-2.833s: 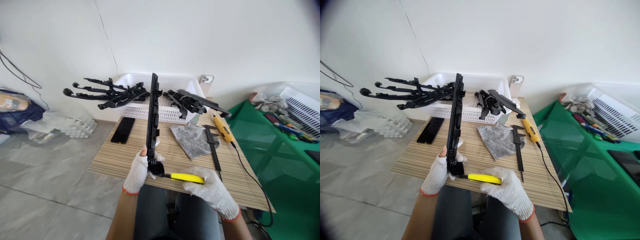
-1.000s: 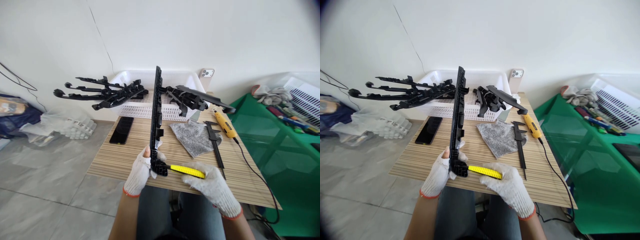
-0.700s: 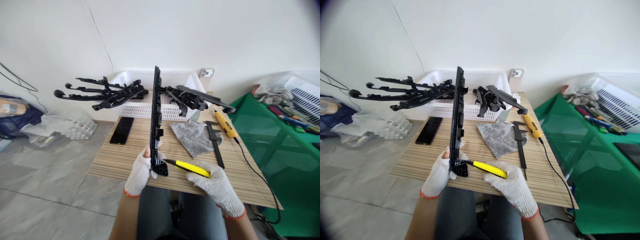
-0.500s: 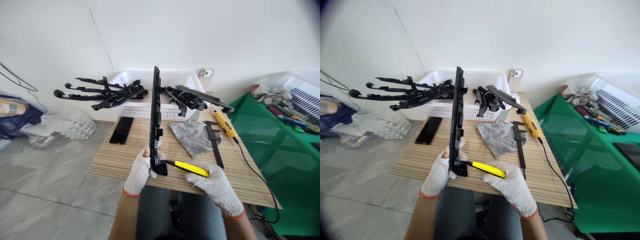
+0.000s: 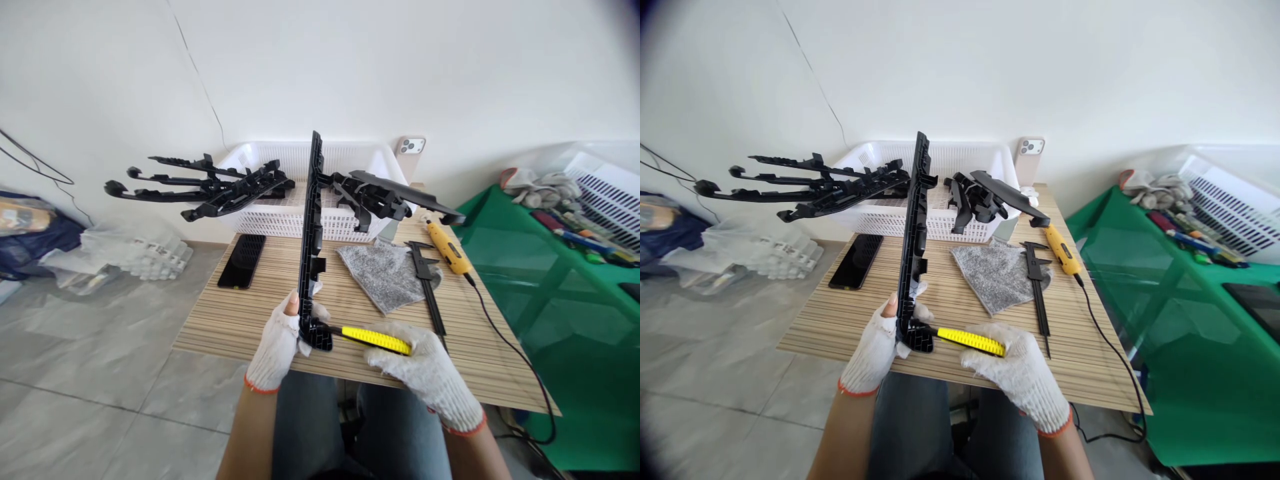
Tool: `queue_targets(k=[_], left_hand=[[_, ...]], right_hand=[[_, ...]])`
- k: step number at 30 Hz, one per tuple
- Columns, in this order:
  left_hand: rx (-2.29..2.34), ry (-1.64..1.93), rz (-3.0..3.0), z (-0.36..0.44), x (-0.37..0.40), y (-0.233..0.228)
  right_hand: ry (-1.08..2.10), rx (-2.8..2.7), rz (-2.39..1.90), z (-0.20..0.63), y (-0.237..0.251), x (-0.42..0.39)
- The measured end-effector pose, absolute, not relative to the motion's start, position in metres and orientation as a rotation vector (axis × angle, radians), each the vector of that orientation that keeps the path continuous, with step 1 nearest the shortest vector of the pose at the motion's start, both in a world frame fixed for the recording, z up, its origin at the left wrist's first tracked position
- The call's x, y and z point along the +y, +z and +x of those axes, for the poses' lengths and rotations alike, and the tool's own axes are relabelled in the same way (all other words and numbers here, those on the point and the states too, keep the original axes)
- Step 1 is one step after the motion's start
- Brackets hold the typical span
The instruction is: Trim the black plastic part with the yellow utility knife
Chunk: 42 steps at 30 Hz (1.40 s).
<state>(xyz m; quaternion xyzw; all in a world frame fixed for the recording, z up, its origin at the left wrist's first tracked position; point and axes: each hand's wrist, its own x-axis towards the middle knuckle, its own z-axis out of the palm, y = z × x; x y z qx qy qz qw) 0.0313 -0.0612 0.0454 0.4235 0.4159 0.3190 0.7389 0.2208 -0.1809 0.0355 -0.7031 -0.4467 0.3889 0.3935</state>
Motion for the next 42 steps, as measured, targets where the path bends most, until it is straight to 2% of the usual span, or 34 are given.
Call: queue_targets(k=[42], left_hand=[[0.965, 0.676, 1.061, 0.0307, -0.0628, 0.0476]], right_hand=[[0.970, -1.159, -1.814, 0.2199, 0.0325, -0.1795]])
